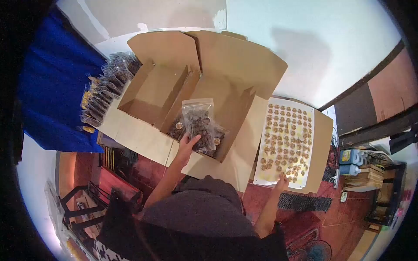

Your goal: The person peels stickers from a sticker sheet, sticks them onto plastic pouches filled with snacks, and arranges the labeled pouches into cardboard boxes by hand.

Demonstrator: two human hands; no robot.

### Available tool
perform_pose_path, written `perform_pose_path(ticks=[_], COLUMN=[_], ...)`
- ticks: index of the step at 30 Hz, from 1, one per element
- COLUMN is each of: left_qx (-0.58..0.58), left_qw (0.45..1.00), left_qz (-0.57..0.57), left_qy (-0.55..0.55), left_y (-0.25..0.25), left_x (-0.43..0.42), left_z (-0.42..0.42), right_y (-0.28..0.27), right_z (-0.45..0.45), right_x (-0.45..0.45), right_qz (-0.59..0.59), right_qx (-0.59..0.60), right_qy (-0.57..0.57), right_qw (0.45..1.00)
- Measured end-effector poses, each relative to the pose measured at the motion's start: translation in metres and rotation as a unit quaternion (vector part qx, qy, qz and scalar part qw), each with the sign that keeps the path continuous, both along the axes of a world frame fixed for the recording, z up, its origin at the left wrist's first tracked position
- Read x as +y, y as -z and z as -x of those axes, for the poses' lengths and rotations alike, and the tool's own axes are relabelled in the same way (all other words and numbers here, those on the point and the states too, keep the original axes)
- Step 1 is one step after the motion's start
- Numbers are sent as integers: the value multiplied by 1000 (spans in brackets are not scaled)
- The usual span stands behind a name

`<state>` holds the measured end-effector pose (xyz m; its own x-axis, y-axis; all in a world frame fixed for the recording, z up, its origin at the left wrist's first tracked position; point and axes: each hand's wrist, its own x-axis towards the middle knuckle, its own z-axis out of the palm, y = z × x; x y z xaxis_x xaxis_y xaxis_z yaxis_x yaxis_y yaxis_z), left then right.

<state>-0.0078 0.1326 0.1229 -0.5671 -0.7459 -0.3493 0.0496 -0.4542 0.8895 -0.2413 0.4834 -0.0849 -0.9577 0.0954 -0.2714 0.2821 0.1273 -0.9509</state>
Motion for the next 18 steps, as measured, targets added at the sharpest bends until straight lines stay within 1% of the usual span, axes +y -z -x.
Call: perform_pose_path(ticks=[1, 3, 4, 5, 7, 9, 11, 12, 13, 14, 15, 17, 18], left_qx=[4, 5, 4, 3, 2, 7, 14, 7, 5, 10, 13, 7, 3], left_qw=[1000, 1000, 1000, 1000, 1000, 1000, 1000, 1000, 1000, 1000, 999, 999, 999], left_qz=[0, -3, -4, -11, 15, 2, -14, 7, 3, -12, -25, -12, -10], left_qy=[-2, -2, -6, 8, 2, 8, 16, 15, 25, 28, 28, 41, 48], left_y=[-1, -11, -14, -9, 0, -2, -8, 2, 0, -4, -7, 6, 6], left_x=[0, 1, 4, 4, 4, 11, 24, 27, 33, 36, 39, 40, 41], left_z=[1, 3, 3, 2, -1, -3, -6, -7, -6, -5, -6, -9, -9], right_y=[-3, -19, -15, -12, -1, -3, -1, -9, -6, -4, -12, -42, -41], right_z=[0, -3, -2, 3, 4, 7, 3, 0, 2, 3, -1, -8, -8], right_x=[1, 7, 9, 12, 16, 18, 25, 22, 26, 26, 22, 12, 11], right_qz=[106, 148, 115, 108, 117, 45, 59, 46, 32, 29, 61, 40, 2], right_qx=[-22, -66, -96, -79, -66, -80, -92, -103, -114, -83, -68, -100, -68], right_qy=[0, -46, 7, -55, -37, -64, -83, -91, -101, -131, -142, -101, -83], right_qw=[994, 986, 989, 989, 990, 994, 991, 989, 988, 988, 986, 989, 994])
